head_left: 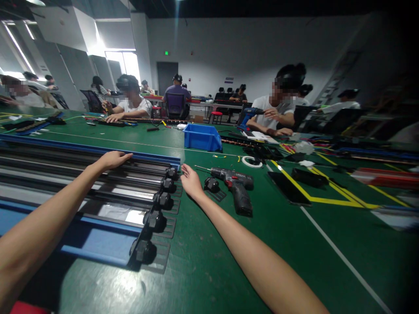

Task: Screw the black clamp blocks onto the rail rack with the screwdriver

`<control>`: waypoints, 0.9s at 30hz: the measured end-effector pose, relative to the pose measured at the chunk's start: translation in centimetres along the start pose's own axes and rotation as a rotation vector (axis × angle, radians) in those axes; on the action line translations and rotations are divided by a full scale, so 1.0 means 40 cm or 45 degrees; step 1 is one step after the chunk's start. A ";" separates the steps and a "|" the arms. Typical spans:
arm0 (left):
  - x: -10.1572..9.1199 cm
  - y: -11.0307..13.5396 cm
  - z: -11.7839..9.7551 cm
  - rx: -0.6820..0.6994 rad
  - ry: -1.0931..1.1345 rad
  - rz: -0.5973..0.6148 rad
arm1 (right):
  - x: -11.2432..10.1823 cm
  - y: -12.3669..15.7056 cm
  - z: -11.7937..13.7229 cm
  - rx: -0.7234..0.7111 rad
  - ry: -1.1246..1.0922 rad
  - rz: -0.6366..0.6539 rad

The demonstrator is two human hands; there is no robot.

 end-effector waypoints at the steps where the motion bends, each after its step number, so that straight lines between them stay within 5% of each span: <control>1: 0.000 0.000 0.000 -0.002 0.003 0.001 | -0.001 0.004 0.011 -0.038 0.059 0.010; 7: 0.002 -0.001 -0.003 0.001 0.003 0.027 | 0.016 0.028 0.068 -0.220 0.379 0.127; 27: 0.001 0.003 0.001 -0.013 0.097 0.073 | 0.026 0.026 0.047 -0.170 0.515 0.193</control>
Point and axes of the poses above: each hand's wrist, its own y-axis away from the middle knuckle, its own x-axis out of the palm, z = x × y, the point moved 8 cm from there along -y, towards the middle knuckle, and after that the axes turned 3 degrees about -z, right-handed, at the moved point
